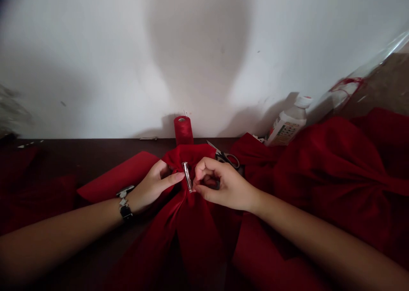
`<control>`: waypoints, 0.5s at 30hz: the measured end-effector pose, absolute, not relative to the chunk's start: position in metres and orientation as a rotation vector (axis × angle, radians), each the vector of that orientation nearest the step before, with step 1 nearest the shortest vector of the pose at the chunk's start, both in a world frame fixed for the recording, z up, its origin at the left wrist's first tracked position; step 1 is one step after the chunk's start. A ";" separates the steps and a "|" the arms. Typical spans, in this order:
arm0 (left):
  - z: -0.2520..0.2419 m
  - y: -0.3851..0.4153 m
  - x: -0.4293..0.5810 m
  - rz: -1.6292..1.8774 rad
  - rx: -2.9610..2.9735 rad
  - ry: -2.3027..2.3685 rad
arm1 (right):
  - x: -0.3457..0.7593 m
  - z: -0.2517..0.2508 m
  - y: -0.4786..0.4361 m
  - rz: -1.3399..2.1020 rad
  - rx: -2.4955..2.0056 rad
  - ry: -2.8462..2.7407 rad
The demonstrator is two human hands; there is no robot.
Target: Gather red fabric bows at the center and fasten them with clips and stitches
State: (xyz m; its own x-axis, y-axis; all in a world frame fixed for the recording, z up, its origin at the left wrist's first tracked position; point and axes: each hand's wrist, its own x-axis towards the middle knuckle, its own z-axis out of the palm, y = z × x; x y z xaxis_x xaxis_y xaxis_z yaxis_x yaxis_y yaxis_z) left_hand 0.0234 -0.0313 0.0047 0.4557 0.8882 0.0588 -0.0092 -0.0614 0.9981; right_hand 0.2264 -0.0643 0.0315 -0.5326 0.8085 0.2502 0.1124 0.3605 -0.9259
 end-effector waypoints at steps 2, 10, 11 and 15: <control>0.005 -0.031 0.023 0.908 1.436 0.845 | 0.226 0.033 -0.066 1.195 -0.818 -1.916; 0.005 -0.030 0.026 0.920 1.529 0.861 | 0.227 0.040 -0.069 1.357 -0.728 -1.968; 0.005 -0.030 0.027 0.917 1.523 0.863 | 0.227 0.042 -0.070 1.304 -0.734 -1.989; 0.006 -0.031 0.027 0.911 1.526 0.838 | 0.230 0.058 -0.082 0.755 -0.837 -2.124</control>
